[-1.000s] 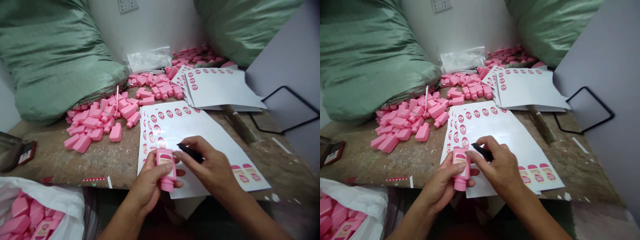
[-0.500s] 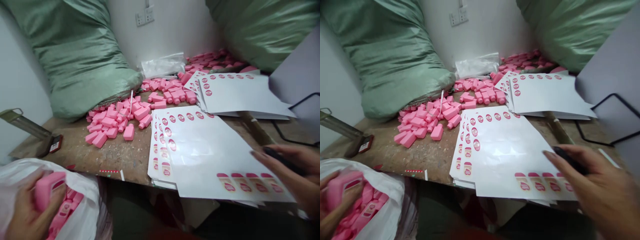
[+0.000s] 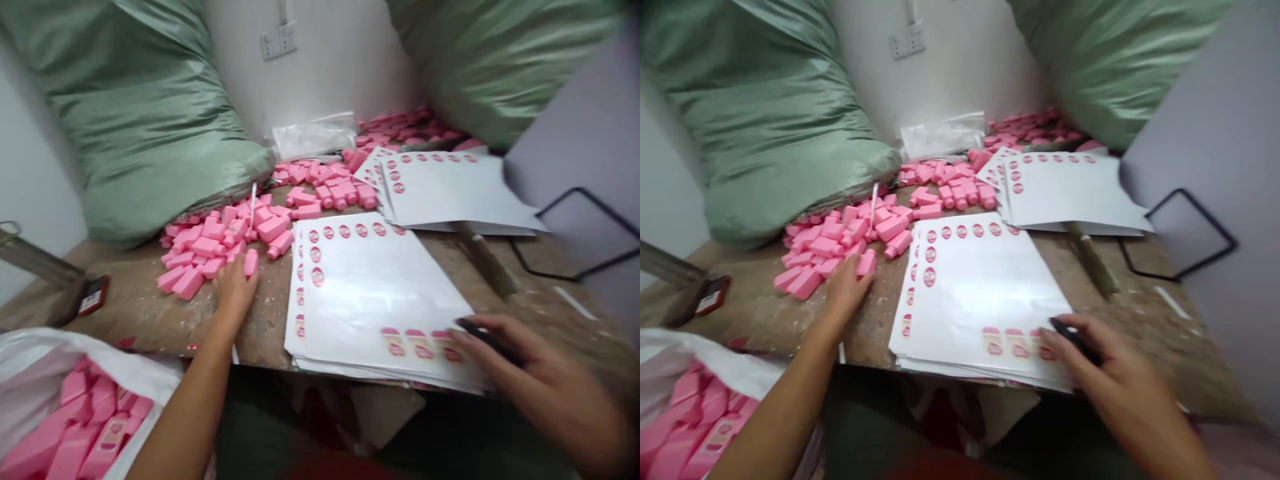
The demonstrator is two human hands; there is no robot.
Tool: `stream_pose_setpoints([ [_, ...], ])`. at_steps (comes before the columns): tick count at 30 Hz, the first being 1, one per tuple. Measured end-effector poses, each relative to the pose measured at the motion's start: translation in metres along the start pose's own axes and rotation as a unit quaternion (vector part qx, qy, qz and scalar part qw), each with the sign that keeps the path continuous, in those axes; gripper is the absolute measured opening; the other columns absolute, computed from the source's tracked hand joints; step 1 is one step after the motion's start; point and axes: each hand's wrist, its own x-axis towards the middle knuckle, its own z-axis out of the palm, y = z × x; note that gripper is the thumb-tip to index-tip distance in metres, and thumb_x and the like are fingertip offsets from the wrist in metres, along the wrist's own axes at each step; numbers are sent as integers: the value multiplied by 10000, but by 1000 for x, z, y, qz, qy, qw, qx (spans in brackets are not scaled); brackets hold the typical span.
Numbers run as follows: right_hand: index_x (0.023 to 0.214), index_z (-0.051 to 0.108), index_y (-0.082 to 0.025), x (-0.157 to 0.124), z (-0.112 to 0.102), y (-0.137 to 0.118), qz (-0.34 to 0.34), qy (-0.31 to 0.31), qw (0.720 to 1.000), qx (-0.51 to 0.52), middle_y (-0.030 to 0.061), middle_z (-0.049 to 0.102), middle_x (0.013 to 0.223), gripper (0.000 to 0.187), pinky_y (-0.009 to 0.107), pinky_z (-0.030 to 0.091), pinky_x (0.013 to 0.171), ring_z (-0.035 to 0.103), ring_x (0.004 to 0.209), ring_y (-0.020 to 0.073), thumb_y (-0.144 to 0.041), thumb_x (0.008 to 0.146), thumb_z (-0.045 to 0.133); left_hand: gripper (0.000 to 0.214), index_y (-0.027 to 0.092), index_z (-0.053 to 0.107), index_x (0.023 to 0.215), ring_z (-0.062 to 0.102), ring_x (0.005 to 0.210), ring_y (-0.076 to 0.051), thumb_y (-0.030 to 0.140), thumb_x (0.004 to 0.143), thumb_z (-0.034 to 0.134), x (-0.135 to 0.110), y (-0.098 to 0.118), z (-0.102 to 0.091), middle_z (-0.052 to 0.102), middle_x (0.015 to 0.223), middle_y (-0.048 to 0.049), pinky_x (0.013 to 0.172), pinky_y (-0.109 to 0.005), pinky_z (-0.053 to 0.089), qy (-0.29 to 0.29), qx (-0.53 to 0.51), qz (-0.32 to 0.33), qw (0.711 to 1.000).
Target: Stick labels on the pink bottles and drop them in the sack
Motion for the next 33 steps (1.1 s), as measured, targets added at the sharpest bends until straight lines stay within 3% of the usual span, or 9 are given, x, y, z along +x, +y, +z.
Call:
stream_pose_setpoints([
  [4,866,655,-252,-4,4,-16,28,-5,998,-51,84,709,835,385,396,473,604,651,725,303,-604,751,547,448,182,577,1105,463,1217,-399,311,693,696,3,-8,-5,575,1229,-179,1058,-583,252,11,-50,-30,998],
  [9,906,647,-245,2,7,-29,22,-23,998,-56,66,717,820,361,363,470,601,659,715,275,-562,772,540,552,255,427,1188,612,946,-199,393,717,681,-17,6,-24,589,1111,-49,798,-335,516,17,-253,-94,963],
  [12,906,638,-242,8,11,-37,14,-90,994,-63,51,718,771,344,349,465,599,660,693,261,-547,800,521,380,226,538,1000,612,760,-131,336,693,734,-34,30,-25,635,946,-4,645,-245,527,-67,-517,-194,831],
  [14,919,643,-243,10,15,-39,-1,-123,988,-97,42,710,723,343,343,451,594,655,667,251,-521,854,453,289,191,584,955,626,759,-149,325,733,713,-45,47,-20,667,954,-39,644,-275,552,-133,-605,-256,742],
  [19,918,670,-257,7,21,-34,-54,-149,974,-160,40,723,775,311,326,425,615,645,684,227,-414,912,401,385,139,583,1120,662,832,-199,327,791,649,-69,83,3,669,1096,-136,653,-303,566,-282,-637,-362,619],
  [21,931,674,-258,6,23,-32,-60,-151,971,-177,39,732,816,291,329,414,625,639,695,227,-393,914,417,500,171,536,1213,666,825,-194,224,736,676,-76,93,12,655,1148,-140,665,-301,561,-319,-628,-368,607],
  [25,936,665,-246,6,26,-31,-74,-145,968,-192,39,730,805,264,331,397,629,611,658,217,-360,919,428,740,228,438,1328,656,970,-219,28,648,649,-81,104,24,642,1174,-123,803,-346,553,-350,-606,-333,632],
  [29,899,639,-237,7,28,-33,-84,-129,961,-229,25,715,727,222,316,369,601,573,598,208,-344,916,445,530,166,507,1242,584,1138,-269,55,731,593,-82,108,32,606,1246,-140,915,-467,525,-357,-599,-345,628],
  [33,870,620,-240,7,31,-34,-118,-105,957,-242,-5,692,653,183,301,341,576,535,529,186,-319,915,462,379,128,583,1128,611,1012,-229,84,753,614,-89,106,39,639,1131,-120,891,-439,544,-361,-569,-341,656],
])
